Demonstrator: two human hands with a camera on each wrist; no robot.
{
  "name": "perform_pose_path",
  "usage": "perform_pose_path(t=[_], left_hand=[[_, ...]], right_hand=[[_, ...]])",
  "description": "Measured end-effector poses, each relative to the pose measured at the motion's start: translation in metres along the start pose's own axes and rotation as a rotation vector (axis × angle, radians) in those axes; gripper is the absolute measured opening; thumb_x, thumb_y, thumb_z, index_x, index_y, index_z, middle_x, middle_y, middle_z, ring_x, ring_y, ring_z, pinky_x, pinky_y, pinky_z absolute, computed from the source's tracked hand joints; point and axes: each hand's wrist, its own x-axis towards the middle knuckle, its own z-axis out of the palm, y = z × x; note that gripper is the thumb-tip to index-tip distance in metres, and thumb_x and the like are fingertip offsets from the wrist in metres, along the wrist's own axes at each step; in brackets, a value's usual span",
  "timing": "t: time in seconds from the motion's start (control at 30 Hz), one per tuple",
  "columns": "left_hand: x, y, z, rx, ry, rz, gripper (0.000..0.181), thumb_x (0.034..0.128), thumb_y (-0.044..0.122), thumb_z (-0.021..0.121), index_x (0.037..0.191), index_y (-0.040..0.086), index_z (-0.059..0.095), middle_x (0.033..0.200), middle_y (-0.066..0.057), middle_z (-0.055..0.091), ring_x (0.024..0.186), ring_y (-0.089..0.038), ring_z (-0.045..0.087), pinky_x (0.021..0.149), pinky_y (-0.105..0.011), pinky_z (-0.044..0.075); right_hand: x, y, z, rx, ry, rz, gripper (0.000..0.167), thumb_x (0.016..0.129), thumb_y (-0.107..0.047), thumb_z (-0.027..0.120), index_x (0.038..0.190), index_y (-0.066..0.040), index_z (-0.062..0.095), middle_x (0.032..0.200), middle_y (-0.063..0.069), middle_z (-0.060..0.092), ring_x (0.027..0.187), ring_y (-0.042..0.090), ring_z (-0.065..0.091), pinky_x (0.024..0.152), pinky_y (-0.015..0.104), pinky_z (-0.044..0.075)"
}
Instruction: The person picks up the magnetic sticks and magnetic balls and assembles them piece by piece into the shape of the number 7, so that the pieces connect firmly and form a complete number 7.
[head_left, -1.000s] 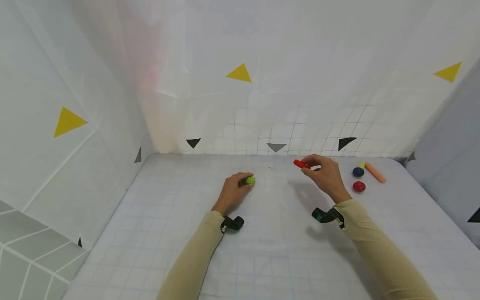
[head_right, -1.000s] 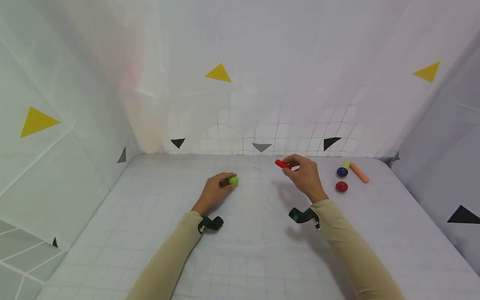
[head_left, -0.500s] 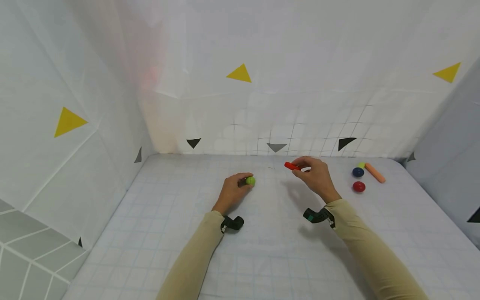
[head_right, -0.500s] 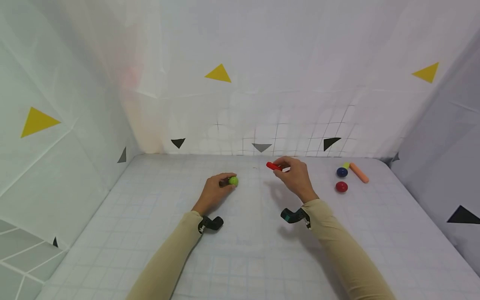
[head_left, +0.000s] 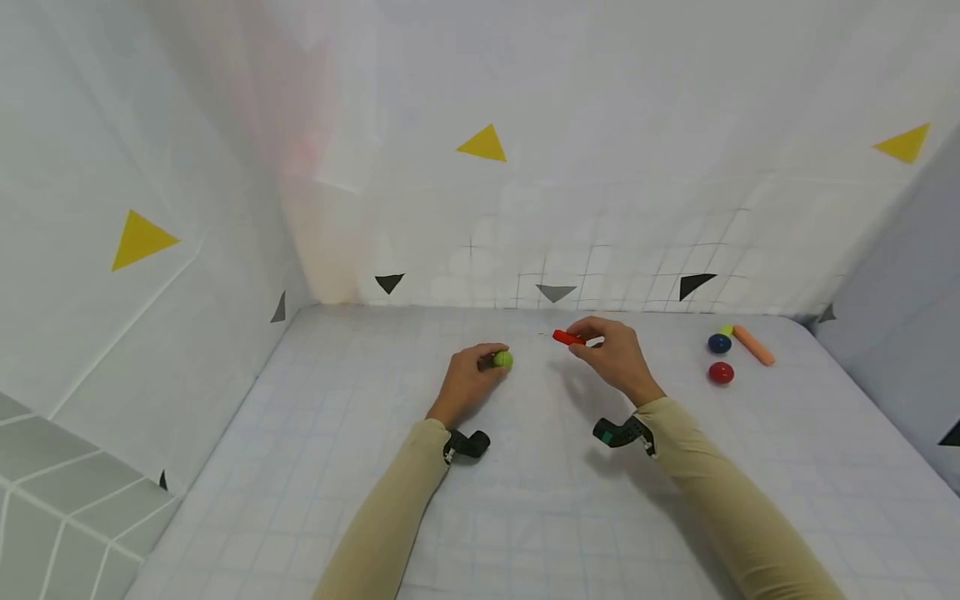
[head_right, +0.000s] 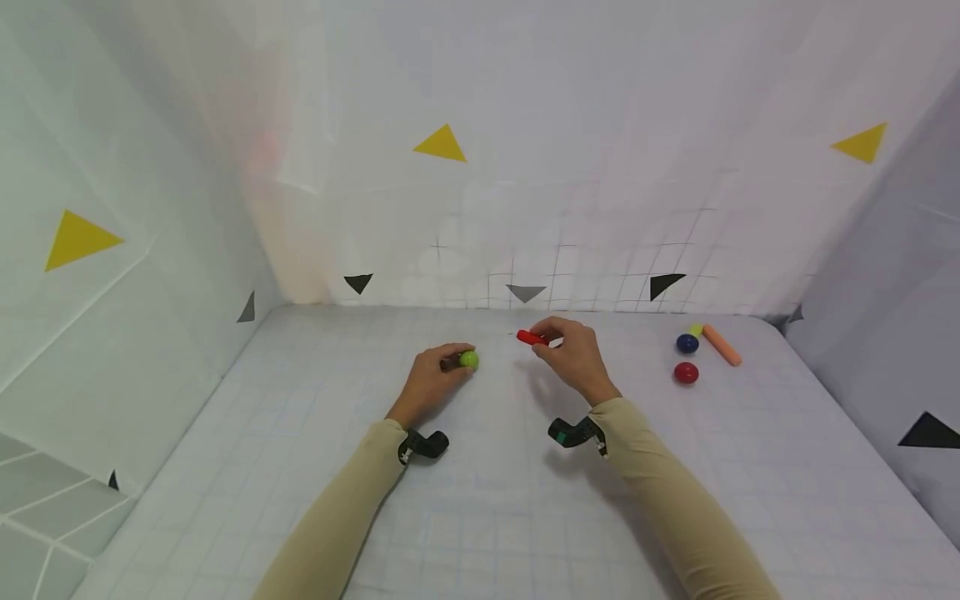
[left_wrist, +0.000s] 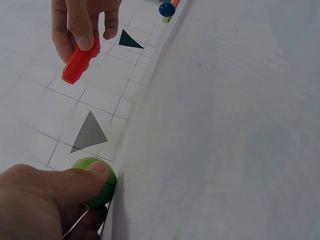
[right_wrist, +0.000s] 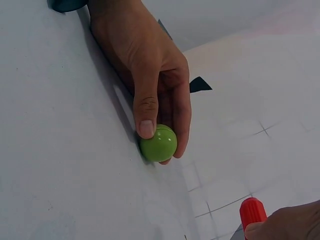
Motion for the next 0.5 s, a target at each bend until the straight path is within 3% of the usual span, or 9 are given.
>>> perform_pose_path(t=[0.5], left_hand=[[0.0,0.002,0.001,-0.007,-0.001,-0.016,0.039,0.097,0.011,0.076,0.136,0.011,0.069,0.129,-0.003,0.069,0.113,-0.018,0.063,0.101,-0.038,0.049]], right_hand=[[0.004,-0.004,0.025,0.022,-0.066,0.011,0.02,0.092,-0.002,0.076,0.112,-0.006,0.077,0.106,0.009,0.075,0.1,0.03,0.064,0.084,0.046,0.055]])
